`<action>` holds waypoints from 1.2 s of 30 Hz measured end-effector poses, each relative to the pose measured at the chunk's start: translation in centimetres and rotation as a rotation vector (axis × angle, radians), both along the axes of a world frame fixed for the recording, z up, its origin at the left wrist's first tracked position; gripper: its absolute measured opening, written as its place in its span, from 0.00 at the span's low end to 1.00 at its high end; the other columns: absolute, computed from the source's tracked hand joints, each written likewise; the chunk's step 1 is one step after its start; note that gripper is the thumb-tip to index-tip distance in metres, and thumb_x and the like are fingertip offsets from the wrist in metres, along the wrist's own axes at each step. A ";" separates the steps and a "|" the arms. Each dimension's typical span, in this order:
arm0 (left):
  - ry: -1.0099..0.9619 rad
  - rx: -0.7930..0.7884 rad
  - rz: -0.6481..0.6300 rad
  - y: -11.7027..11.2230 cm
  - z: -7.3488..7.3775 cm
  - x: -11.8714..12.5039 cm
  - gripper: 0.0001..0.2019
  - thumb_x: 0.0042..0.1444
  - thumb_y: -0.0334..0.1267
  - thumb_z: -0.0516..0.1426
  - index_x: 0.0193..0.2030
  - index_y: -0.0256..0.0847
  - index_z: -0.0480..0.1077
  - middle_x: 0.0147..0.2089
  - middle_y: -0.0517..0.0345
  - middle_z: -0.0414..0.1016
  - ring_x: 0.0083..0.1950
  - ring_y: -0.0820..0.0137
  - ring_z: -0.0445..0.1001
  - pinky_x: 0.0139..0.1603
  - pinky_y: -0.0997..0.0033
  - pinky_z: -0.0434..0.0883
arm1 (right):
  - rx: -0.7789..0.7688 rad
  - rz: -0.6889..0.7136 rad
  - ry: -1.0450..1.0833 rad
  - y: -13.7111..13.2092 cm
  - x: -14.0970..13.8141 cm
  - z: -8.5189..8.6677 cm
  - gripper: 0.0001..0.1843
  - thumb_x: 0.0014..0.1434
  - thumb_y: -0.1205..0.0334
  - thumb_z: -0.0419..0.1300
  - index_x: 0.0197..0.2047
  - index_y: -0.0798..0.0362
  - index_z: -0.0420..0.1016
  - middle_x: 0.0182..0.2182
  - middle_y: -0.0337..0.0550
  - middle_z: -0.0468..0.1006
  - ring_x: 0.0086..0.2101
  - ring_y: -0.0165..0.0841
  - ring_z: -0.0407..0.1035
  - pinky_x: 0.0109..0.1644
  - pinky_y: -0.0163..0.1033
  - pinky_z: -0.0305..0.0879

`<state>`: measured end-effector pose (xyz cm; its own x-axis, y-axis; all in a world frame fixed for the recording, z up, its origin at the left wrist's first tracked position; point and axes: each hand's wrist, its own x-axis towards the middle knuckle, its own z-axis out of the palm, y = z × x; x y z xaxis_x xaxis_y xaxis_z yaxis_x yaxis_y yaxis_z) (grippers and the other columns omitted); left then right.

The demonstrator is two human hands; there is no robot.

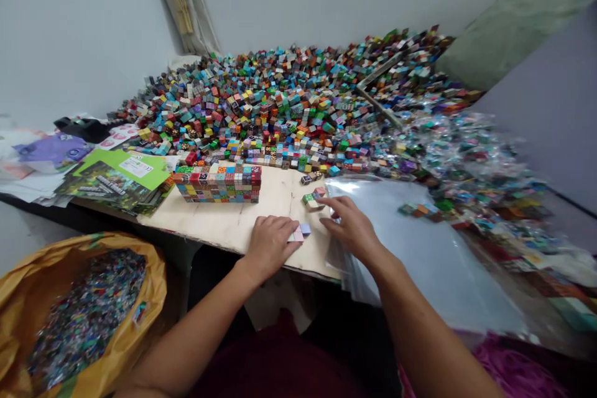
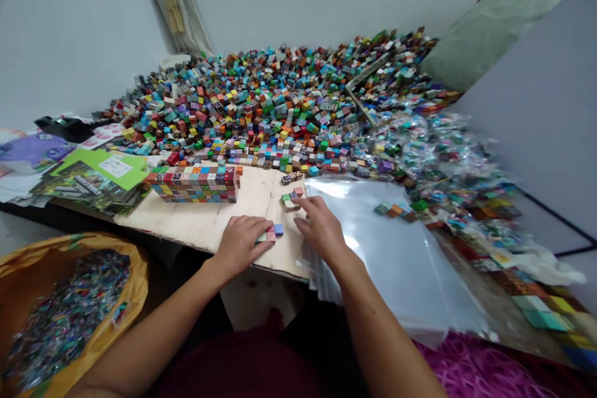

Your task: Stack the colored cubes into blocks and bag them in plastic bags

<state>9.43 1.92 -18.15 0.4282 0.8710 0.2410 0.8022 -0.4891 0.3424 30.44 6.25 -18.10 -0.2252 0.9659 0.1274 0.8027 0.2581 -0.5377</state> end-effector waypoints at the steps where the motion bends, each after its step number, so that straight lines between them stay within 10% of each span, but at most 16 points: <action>1: 0.002 0.001 0.005 0.1 -0.1 0.1 0.15 0.57 0.43 0.59 0.51 0.45 0.68 0.50 0.56 0.76 0.49 0.62 0.72 0.46 0.60 0.64 | 0.009 -0.035 -0.027 0.6 -0.3 0.1 0.25 0.55 0.66 0.56 0.56 0.48 0.68 0.49 0.46 0.67 0.37 0.34 0.70 0.43 0.40 0.67; 12: -0.015 -0.001 0.042 0.2 -0.5 -0.9 0.16 0.57 0.44 0.58 0.51 0.44 0.68 0.48 0.55 0.75 0.48 0.62 0.71 0.45 0.61 0.64 | -0.046 0.060 -0.493 1.2 -1.3 1.8 0.25 0.53 0.67 0.59 0.56 0.48 0.70 0.49 0.52 0.68 0.44 0.45 0.67 0.42 0.43 0.63; 17: -0.014 -0.013 0.053 0.2 -0.4 -0.9 0.15 0.59 0.44 0.57 0.52 0.44 0.67 0.49 0.56 0.74 0.49 0.63 0.70 0.45 0.62 0.63 | 0.133 0.190 -0.380 -1.9 -2.3 1.0 0.19 0.55 0.62 0.62 0.51 0.45 0.73 0.56 0.50 0.66 0.54 0.50 0.58 0.49 0.51 0.60; 24: 0.011 -0.038 0.056 0.0 -0.1 -0.8 0.15 0.58 0.44 0.58 0.51 0.44 0.67 0.47 0.56 0.74 0.48 0.62 0.70 0.45 0.62 0.64 | 0.161 0.090 -0.173 0.8 -1.0 2.9 0.16 0.58 0.60 0.59 0.51 0.46 0.72 0.49 0.47 0.73 0.46 0.45 0.66 0.45 0.47 0.62; 29: 0.012 -0.059 0.066 0.1 0.1 -0.8 0.15 0.58 0.44 0.58 0.50 0.44 0.67 0.47 0.56 0.74 0.48 0.63 0.70 0.44 0.62 0.63 | -0.079 0.156 -0.247 1.4 1.3 2.8 0.30 0.50 0.66 0.62 0.57 0.46 0.66 0.49 0.46 0.69 0.35 0.35 0.70 0.37 0.37 0.65; 36: 0.019 -0.066 0.059 0.2 0.1 -0.9 0.16 0.57 0.43 0.58 0.51 0.44 0.67 0.48 0.57 0.74 0.48 0.62 0.70 0.45 0.62 0.64 | -0.100 0.282 -0.136 -1.2 -1.5 1.0 0.19 0.53 0.70 0.59 0.49 0.50 0.69 0.47 0.46 0.65 0.33 0.30 0.69 0.40 0.37 0.67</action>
<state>8.49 2.09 -18.05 0.3799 0.9084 0.1745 0.8353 -0.4179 0.3572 28.93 5.10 -17.12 -0.4943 0.8691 -0.0147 0.7731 0.4319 -0.4646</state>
